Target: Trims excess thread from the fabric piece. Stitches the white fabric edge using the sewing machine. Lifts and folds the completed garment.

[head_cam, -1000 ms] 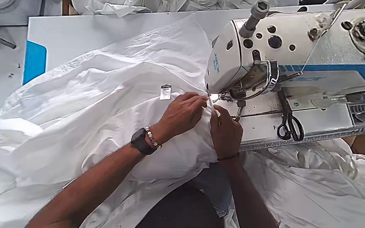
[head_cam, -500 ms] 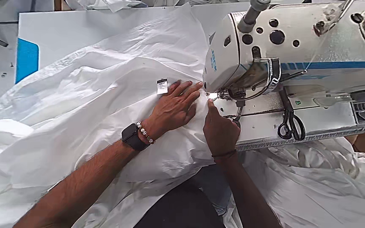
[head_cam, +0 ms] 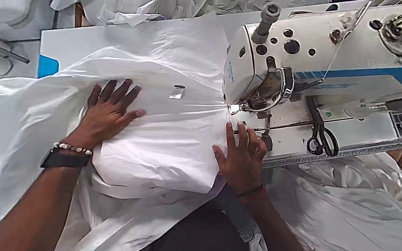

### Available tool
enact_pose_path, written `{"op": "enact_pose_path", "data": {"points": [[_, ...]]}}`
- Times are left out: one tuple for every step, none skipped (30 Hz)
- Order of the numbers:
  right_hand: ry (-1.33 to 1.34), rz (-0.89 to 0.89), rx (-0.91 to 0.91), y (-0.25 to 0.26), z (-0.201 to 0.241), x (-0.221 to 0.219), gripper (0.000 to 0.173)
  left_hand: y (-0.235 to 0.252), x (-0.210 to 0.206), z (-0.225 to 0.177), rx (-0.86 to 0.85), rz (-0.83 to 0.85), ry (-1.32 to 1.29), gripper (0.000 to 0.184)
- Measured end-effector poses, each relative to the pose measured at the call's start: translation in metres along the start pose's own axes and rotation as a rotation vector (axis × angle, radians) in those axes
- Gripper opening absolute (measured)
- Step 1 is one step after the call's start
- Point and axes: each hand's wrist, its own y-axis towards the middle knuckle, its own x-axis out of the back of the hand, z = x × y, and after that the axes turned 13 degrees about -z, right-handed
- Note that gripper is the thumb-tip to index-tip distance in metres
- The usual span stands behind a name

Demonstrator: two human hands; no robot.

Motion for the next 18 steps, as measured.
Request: {"op": "enact_pose_path", "data": {"points": [[0.010, 0.014, 0.005, 0.002, 0.000, 0.003, 0.076, 0.019, 0.008, -0.005, -0.012, 0.057, 0.036, 0.078], [0.047, 0.014, 0.001, 0.006, -0.001, 0.007, 0.072, 0.035, 0.019, -0.024, -0.045, 0.081, 0.081, 0.075], [0.119, -0.015, -0.017, 0.009, -0.007, 0.012, 0.062, 0.045, 0.032, -0.058, -0.111, 0.043, 0.056, 0.063], [0.209, -0.081, -0.043, 0.013, -0.017, 0.017, 0.046, 0.048, 0.040, -0.099, -0.177, -0.035, -0.048, 0.047], [0.278, -0.154, -0.078, 0.020, -0.030, 0.020, 0.032, 0.053, 0.040, -0.136, -0.235, -0.117, -0.196, 0.034], [0.300, -0.207, -0.124, 0.027, -0.044, 0.024, 0.026, 0.057, 0.031, -0.168, -0.284, -0.185, -0.367, 0.028], [0.289, -0.232, -0.169, 0.033, -0.058, 0.026, 0.023, 0.059, 0.018, -0.192, -0.330, -0.220, -0.494, 0.026], [0.268, -0.222, -0.203, 0.039, -0.073, 0.028, 0.024, 0.059, 0.001, -0.208, -0.391, -0.245, -0.543, 0.027], [0.249, -0.180, -0.219, 0.043, -0.086, 0.029, 0.027, 0.057, -0.017, -0.216, -0.456, -0.264, -0.535, 0.029], [0.251, -0.131, -0.215, 0.047, -0.097, 0.028, 0.029, 0.054, -0.030, -0.217, -0.510, -0.275, -0.518, 0.031], [0.269, -0.098, -0.190, 0.049, -0.102, 0.025, 0.029, 0.052, -0.037, -0.215, -0.544, -0.274, -0.503, 0.034], [0.292, -0.088, -0.154, 0.051, -0.102, 0.021, 0.028, 0.051, -0.040, -0.211, -0.563, -0.277, -0.492, 0.036], [0.311, -0.084, -0.114, 0.052, -0.096, 0.016, 0.026, 0.050, -0.040, -0.208, -0.572, -0.267, -0.485, 0.037], [0.324, -0.086, -0.078, 0.053, -0.087, 0.011, 0.024, 0.048, -0.039, -0.207, -0.571, -0.258, -0.483, 0.038], [0.321, -0.107, -0.056, 0.056, -0.074, 0.005, 0.023, 0.048, -0.039, -0.206, -0.569, -0.258, -0.477, 0.039], [0.304, -0.142, -0.050, 0.058, -0.061, -0.002, 0.024, 0.050, -0.039, -0.206, -0.568, -0.260, -0.470, 0.039], [0.287, -0.181, -0.049, 0.057, -0.049, -0.007, 0.024, 0.050, -0.039, -0.206, -0.566, -0.257, -0.466, 0.040], [0.275, -0.224, -0.045, 0.054, -0.040, -0.011, 0.023, 0.050, -0.039, -0.206, -0.567, -0.251, -0.465, 0.040]]}}
